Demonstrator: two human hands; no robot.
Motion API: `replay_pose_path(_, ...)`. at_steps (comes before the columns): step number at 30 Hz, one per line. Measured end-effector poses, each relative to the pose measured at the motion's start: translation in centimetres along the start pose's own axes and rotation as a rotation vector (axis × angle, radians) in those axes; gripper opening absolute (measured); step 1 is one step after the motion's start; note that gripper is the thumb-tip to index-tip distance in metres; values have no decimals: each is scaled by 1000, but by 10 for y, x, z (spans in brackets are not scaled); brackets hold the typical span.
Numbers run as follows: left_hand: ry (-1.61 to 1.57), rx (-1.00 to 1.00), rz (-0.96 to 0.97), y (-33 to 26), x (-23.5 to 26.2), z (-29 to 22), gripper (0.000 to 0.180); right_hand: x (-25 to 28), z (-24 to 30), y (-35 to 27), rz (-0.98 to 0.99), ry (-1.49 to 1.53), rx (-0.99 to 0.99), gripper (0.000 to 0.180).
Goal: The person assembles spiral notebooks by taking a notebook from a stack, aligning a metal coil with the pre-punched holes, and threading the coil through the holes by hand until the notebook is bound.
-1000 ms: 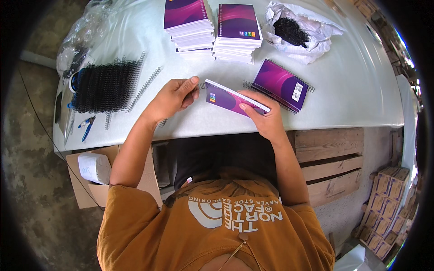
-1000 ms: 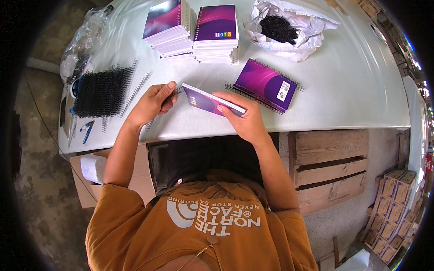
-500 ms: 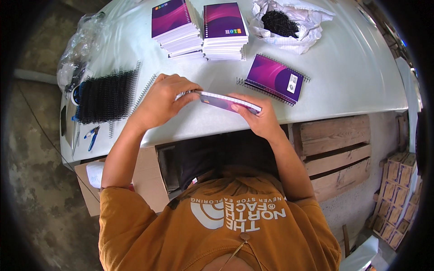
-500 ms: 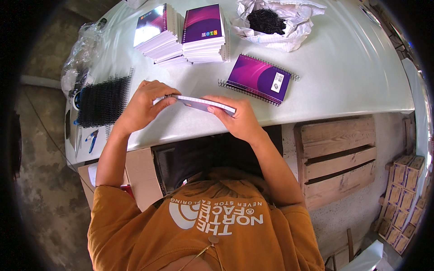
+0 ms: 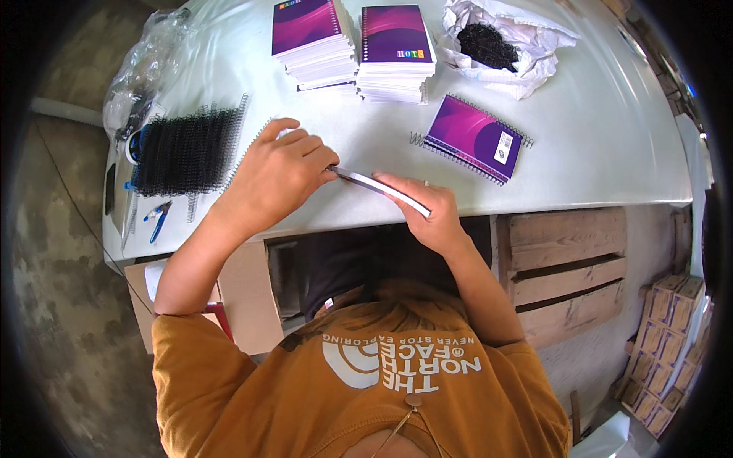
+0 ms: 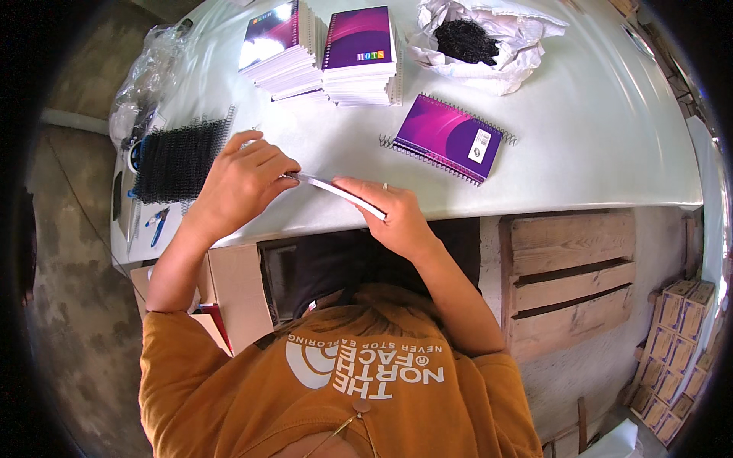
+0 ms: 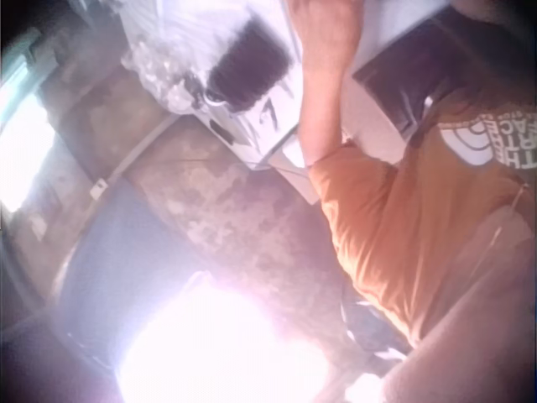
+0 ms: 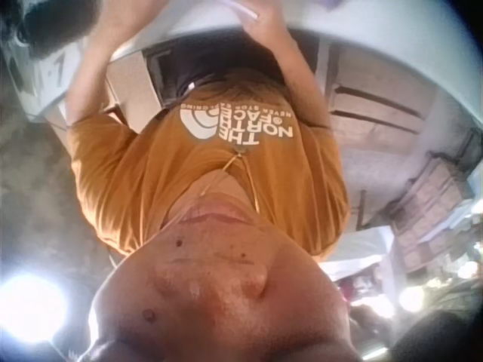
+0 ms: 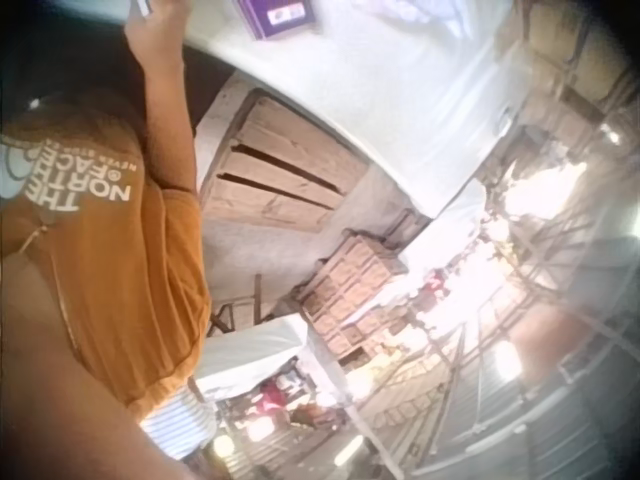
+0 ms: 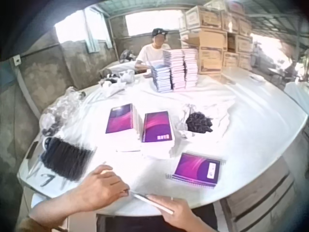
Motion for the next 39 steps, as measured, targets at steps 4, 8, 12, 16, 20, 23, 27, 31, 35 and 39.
replay_pose_path(4,157,115,-183,4,-2,-11,62,-3,0,-1,-3,-3,17,33)
replay_pose_path(8,98,122,-60,-51,-107,-37,101,-10,0,-3,-41,14,12,35)
replay_pose_path(12,115,139,-426,-42,-93,-30,107,-17,-4,-9,-7,-64,104,44)
replay_pose_path(16,-184,291,-561,-40,-124,-17,113,-29,5,-2,-38,-93,196,37)
replay_pose_path(20,161,-79,-593,-48,-96,-47,114,-18,2,-5,-9,-132,194,40)
replay_pose_path(23,109,227,-771,-25,-60,-10,113,-27,7,-3,50,-114,273,40)
replay_pose_path(27,-59,-148,-274,-62,-131,-63,112,-22,-1,-4,3,-91,140,53)
replay_pose_path(31,160,142,-783,-21,-51,-13,111,-35,-3,1,-4,-173,338,58)
replay_pose_path(35,-147,-64,-486,-51,-136,-52,106,-31,-6,6,-6,-115,180,67)
replay_pose_path(39,239,-40,-741,-29,-93,-29,105,-39,-5,8,40,-75,279,75)
Point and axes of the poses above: each hand's wrist, its own y-axis towards the middle knuckle, its own x-axis out of the back of the hand, z = x × y, the point moved 1 cm from there along y, towards the middle knuckle, and after that the axes turned 9 degrees about z, right-handed, at the moved point
